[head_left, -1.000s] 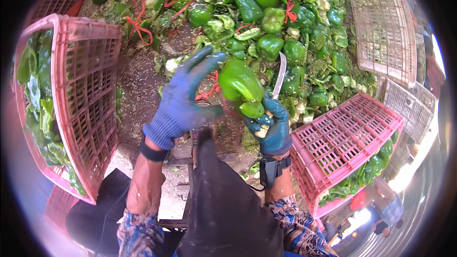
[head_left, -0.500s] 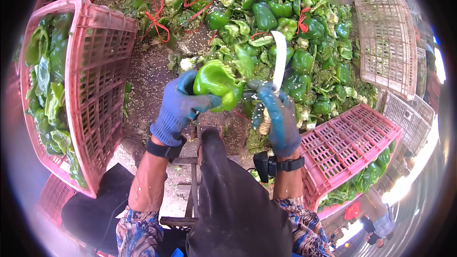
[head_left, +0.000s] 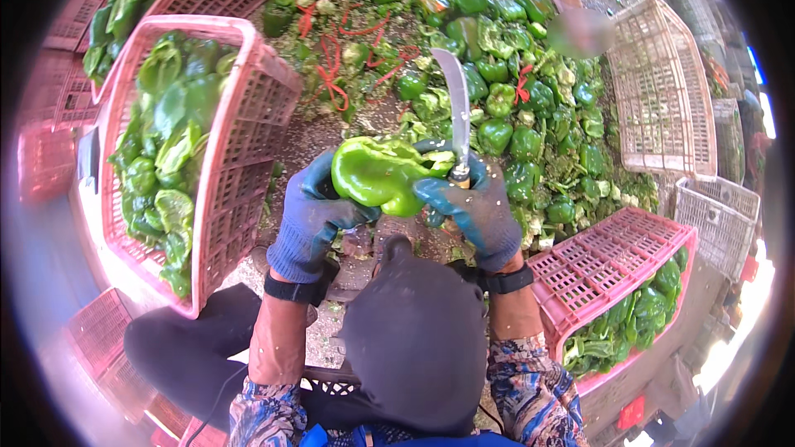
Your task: The person sorts and cuts green bell peppers using a curved knife, placing the processed pieces into a pink plastic basket while other workers assist in the background.
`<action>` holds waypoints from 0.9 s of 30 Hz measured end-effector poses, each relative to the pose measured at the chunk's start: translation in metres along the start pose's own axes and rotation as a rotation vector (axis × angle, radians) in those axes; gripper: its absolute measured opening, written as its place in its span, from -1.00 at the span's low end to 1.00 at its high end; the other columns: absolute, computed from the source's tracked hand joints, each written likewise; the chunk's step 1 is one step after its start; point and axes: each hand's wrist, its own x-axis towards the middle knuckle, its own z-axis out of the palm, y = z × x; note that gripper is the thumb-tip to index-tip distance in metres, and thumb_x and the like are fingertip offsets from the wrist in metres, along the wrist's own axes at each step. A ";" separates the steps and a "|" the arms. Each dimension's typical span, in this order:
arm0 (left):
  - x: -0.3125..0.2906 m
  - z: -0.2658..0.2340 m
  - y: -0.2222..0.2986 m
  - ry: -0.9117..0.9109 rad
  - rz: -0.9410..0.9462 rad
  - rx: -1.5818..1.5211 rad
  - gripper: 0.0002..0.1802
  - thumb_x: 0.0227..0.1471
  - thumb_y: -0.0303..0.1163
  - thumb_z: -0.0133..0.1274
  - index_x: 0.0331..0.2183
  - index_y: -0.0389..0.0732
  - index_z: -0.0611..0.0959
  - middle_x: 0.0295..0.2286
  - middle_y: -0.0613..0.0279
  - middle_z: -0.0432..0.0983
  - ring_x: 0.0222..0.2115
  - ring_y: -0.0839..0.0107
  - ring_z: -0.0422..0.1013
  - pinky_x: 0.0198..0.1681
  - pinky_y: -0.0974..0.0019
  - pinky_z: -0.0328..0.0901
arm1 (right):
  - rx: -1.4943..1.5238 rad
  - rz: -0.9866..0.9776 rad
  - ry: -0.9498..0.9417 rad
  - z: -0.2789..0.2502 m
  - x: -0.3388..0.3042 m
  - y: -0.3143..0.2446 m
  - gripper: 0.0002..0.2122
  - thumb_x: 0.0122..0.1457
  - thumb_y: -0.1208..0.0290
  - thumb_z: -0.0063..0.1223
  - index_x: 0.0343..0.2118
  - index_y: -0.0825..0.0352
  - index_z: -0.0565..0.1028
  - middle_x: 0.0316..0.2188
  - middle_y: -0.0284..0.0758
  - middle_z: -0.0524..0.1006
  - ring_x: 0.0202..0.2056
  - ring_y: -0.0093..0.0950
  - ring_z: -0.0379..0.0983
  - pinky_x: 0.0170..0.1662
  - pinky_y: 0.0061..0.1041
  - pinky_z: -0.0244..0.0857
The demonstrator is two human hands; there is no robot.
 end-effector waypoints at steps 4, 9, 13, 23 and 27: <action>-0.016 -0.004 0.031 0.066 0.105 0.112 -0.29 -0.26 -0.73 0.29 0.05 -0.36 0.57 -0.12 0.19 0.61 -0.13 0.45 0.54 -0.04 0.31 0.49 | -0.117 -0.034 -0.110 0.015 0.001 -0.034 -0.59 0.09 0.42 0.38 0.03 0.32 0.59 -0.45 -0.43 0.61 -0.51 -0.74 0.48 -0.48 -0.66 0.38; -0.039 -0.015 0.067 0.079 0.018 -0.057 -0.23 -0.23 -0.70 0.27 0.12 -0.36 0.51 -0.09 0.17 0.61 -0.12 0.41 0.55 -0.02 0.29 0.48 | -0.294 -0.161 -0.181 0.041 0.006 -0.068 -0.64 0.09 0.40 0.38 -0.03 0.34 0.62 -0.37 -0.38 0.62 -0.50 -0.74 0.49 -0.46 -0.65 0.38; -0.062 -0.024 0.087 0.120 0.192 0.080 -0.18 -0.15 -0.45 0.44 0.17 -0.34 0.47 -0.06 0.21 0.59 -0.10 0.48 0.51 0.00 0.33 0.44 | -0.561 -0.429 -0.384 0.064 0.011 -0.110 -0.63 0.08 0.24 0.42 -0.12 0.35 0.64 -0.56 -0.46 0.53 -0.59 -0.72 0.41 -0.50 -0.65 0.31; -0.109 -0.057 0.114 0.090 0.326 -0.414 -0.37 0.18 -0.15 0.10 0.16 -0.34 0.45 -0.05 0.01 0.59 -0.09 0.14 0.57 -0.13 0.06 0.55 | -0.876 -0.790 -0.982 0.143 0.047 -0.178 -0.73 0.30 0.33 0.08 -0.01 0.30 0.59 -0.19 -0.29 0.63 -0.23 -0.45 0.56 -0.16 -0.38 0.42; -0.127 -0.078 0.117 0.147 0.226 -0.629 -0.46 0.23 -0.11 0.04 0.11 -0.27 0.50 -0.08 0.01 0.60 -0.18 0.11 0.61 -0.36 -0.03 0.57 | -0.721 -0.580 -1.012 0.173 0.063 -0.157 -0.64 0.32 0.25 0.03 0.03 0.40 0.59 -0.14 -0.22 0.64 -0.11 -0.47 0.56 -0.02 -0.48 0.41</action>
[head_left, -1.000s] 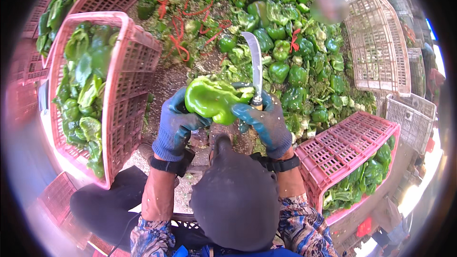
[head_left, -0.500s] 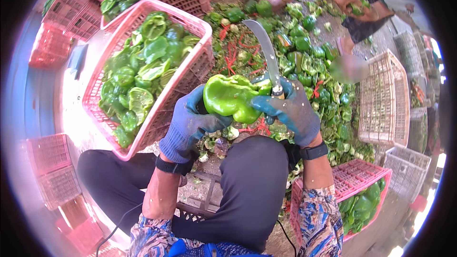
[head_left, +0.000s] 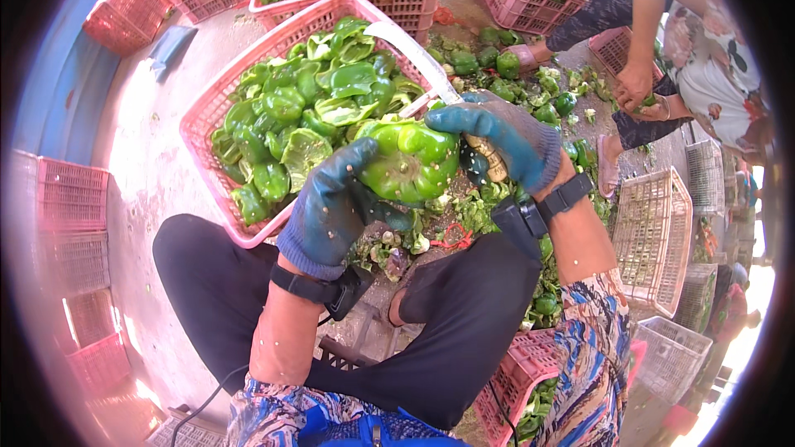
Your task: The person sorts and cuts green bell peppers using a curved knife, placing the processed pieces into a pink plastic basket while other workers assist in the background.
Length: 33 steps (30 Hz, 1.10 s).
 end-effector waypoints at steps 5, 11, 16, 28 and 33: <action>-0.008 -0.020 0.018 0.082 -0.003 0.015 -0.39 0.28 -0.02 0.00 0.14 -0.30 0.46 -0.04 0.07 0.57 -0.16 0.19 0.60 -0.31 0.10 0.59 | -0.201 -0.269 -0.140 0.023 0.041 0.026 -0.66 0.33 0.51 -0.05 0.15 0.20 0.50 0.02 -0.15 0.59 0.01 -0.20 0.55 0.12 -0.30 0.39; -0.020 -0.052 0.021 0.205 0.381 0.573 -0.01 -0.23 -0.36 0.52 0.22 -0.30 0.42 0.12 0.11 0.42 0.11 0.36 0.38 0.24 0.30 0.26 | 0.350 0.130 -0.014 0.076 0.046 0.042 -0.73 0.35 0.34 0.00 0.02 0.30 0.58 -0.16 -0.31 0.61 -0.13 -0.49 0.54 -0.05 -0.47 0.41; -0.024 -0.072 0.018 0.344 0.169 0.412 -0.27 -0.20 -0.43 0.41 0.06 -0.32 0.53 -0.16 0.20 0.60 -0.18 0.42 0.54 -0.09 0.32 0.48 | -0.028 -0.113 0.191 0.112 0.065 0.045 -0.70 0.39 0.24 -0.07 -0.03 0.29 0.61 -0.27 -0.28 0.62 -0.25 -0.43 0.55 -0.19 -0.43 0.43; -0.025 -0.101 0.049 0.569 0.252 0.214 -0.39 -0.09 -0.47 0.34 0.01 -0.38 0.50 -0.24 0.15 0.61 -0.36 0.47 0.56 -0.36 0.41 0.50 | -0.902 -0.044 0.335 0.202 0.043 0.016 -0.71 0.09 0.46 0.31 -0.10 0.33 0.57 -0.59 -0.28 0.53 -0.65 -0.23 0.43 -0.60 -0.31 0.28; -0.031 -0.104 0.056 0.584 0.250 0.180 -0.44 -0.09 -0.49 0.33 -0.02 -0.36 0.51 -0.25 0.20 0.59 -0.35 0.50 0.53 -0.31 0.41 0.48 | -0.840 -0.157 0.340 0.205 0.048 0.015 -0.81 0.10 0.42 0.32 -0.27 0.38 0.60 -0.69 -0.29 0.46 -0.69 -0.22 0.39 -0.61 -0.25 0.20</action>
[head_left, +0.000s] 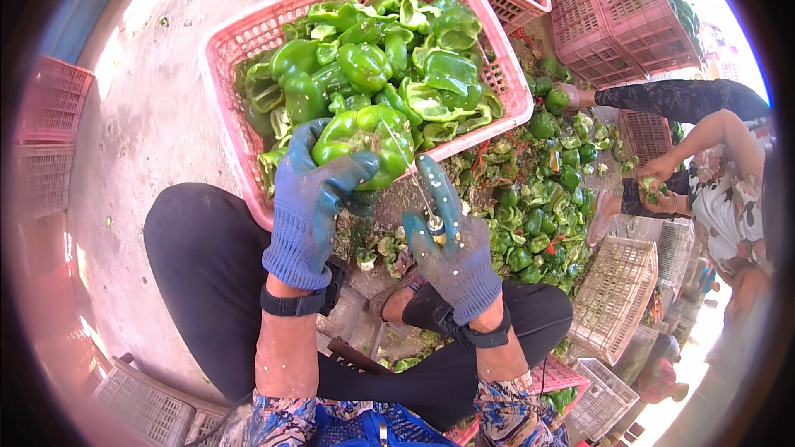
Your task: The person sorts and cuts green bell peppers using a curved knife, placing the processed pieces into a pink plastic basket while other workers assist in the background.
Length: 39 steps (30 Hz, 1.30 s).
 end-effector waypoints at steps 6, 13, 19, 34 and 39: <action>0.002 0.001 -0.002 0.045 0.085 0.139 -0.47 -0.02 -0.40 0.20 0.00 -0.36 0.49 -0.36 0.16 0.59 -0.55 0.40 0.52 -0.55 0.38 0.42 | 0.057 0.099 -0.076 0.013 0.004 -0.002 -0.85 0.09 0.41 0.30 -0.38 0.36 0.57 -0.66 -0.25 0.48 -0.62 -0.20 0.44 -0.52 -0.21 0.29; 0.003 0.002 -0.002 0.036 0.060 0.070 -0.56 -0.04 -0.43 0.20 -0.08 -0.32 0.51 -0.34 0.19 0.59 -0.48 0.45 0.53 -0.59 0.40 0.40 | 0.069 -0.003 -0.170 0.028 0.023 0.009 -0.80 0.07 0.46 0.27 -0.24 0.37 0.54 -0.52 -0.17 0.56 -0.49 -0.16 0.53 -0.40 -0.19 0.40; 0.004 0.001 -0.003 0.066 0.111 0.079 -0.54 -0.07 -0.49 0.19 -0.06 -0.28 0.51 -0.31 0.18 0.58 -0.45 0.42 0.54 -0.58 0.37 0.43 | 0.286 0.338 -0.210 0.054 0.049 0.012 -0.76 0.05 0.48 0.25 -0.18 0.33 0.54 -0.43 -0.08 0.59 -0.39 -0.03 0.55 -0.34 -0.14 0.42; 0.007 -0.021 0.010 -0.045 0.202 -0.201 -0.50 0.06 -0.44 0.07 0.07 -0.29 0.47 -0.17 0.14 0.57 -0.28 0.27 0.60 -0.45 0.24 0.56 | 0.476 0.558 -0.663 0.018 0.159 0.037 -0.82 0.15 0.35 0.24 -0.24 0.31 0.64 -0.48 -0.31 0.63 -0.61 -0.60 0.48 -0.54 -0.57 0.38; 0.006 -0.023 -0.010 -0.081 0.396 0.272 -0.64 0.21 -0.27 0.06 -0.05 -0.31 0.58 -0.20 0.26 0.52 -0.19 0.44 0.49 -0.11 0.39 0.42 | 0.992 0.573 -0.175 -0.028 0.089 -0.007 -0.71 0.15 0.37 0.31 -0.09 0.35 0.62 -0.40 -0.36 0.63 -0.57 -0.68 0.47 -0.52 -0.64 0.40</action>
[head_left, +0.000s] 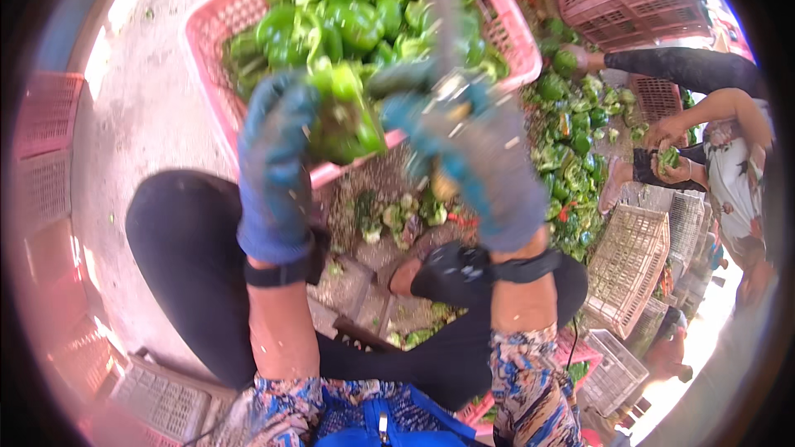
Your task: The person sorts and cuts green bell peppers using a curved knife, placing the processed pieces into a pink plastic basket while other workers assist in the background.
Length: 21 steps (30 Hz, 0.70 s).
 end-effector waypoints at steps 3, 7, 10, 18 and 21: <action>0.001 0.017 -0.001 0.114 -0.021 -0.109 -0.71 0.22 -0.31 0.05 -0.12 -0.30 0.60 -0.23 0.32 0.49 -0.19 0.54 0.39 -0.11 0.41 0.34 | 0.317 0.308 -0.003 0.012 -0.009 0.012 -0.68 0.10 0.46 0.36 -0.07 0.39 0.59 -0.43 -0.40 0.59 -0.54 -0.70 0.47 -0.50 -0.65 0.38; 0.004 0.036 0.005 0.063 0.145 0.020 -0.73 0.18 -0.34 0.07 -0.14 -0.29 0.59 -0.25 0.29 0.50 -0.18 0.54 0.38 -0.05 0.42 0.29 | 0.270 0.321 -0.106 0.016 -0.016 0.029 -0.67 0.07 0.45 0.38 -0.11 0.41 0.59 -0.47 -0.43 0.58 -0.56 -0.71 0.44 -0.53 -0.65 0.33; 0.009 0.037 0.006 -0.085 0.094 0.108 -0.66 0.14 -0.26 0.13 -0.14 -0.31 0.62 -0.23 0.24 0.55 -0.19 0.51 0.42 -0.05 0.40 0.32 | 0.488 0.340 -0.029 0.004 -0.027 0.038 -0.70 0.08 0.41 0.37 -0.12 0.35 0.61 -0.49 -0.47 0.58 -0.56 -0.71 0.44 -0.53 -0.66 0.31; 0.019 0.029 -0.011 -0.325 -0.167 0.026 -0.44 -0.06 -0.11 0.22 -0.14 -0.37 0.67 -0.25 0.20 0.60 -0.23 0.44 0.51 -0.09 0.37 0.39 | 0.279 0.355 -0.026 -0.012 -0.021 0.053 -0.67 0.06 0.27 0.39 -0.20 0.40 0.61 -0.50 -0.45 0.56 -0.61 -0.69 0.42 -0.58 -0.64 0.30; 0.010 0.039 -0.014 -0.211 -0.179 0.038 -0.65 -0.01 -0.32 0.18 -0.22 -0.38 0.69 -0.34 0.26 0.59 -0.33 0.53 0.47 -0.23 0.44 0.38 | 0.195 0.392 0.041 -0.005 -0.023 0.061 -0.75 0.06 0.31 0.34 -0.31 0.36 0.58 -0.56 -0.39 0.53 -0.62 -0.57 0.45 -0.56 -0.53 0.33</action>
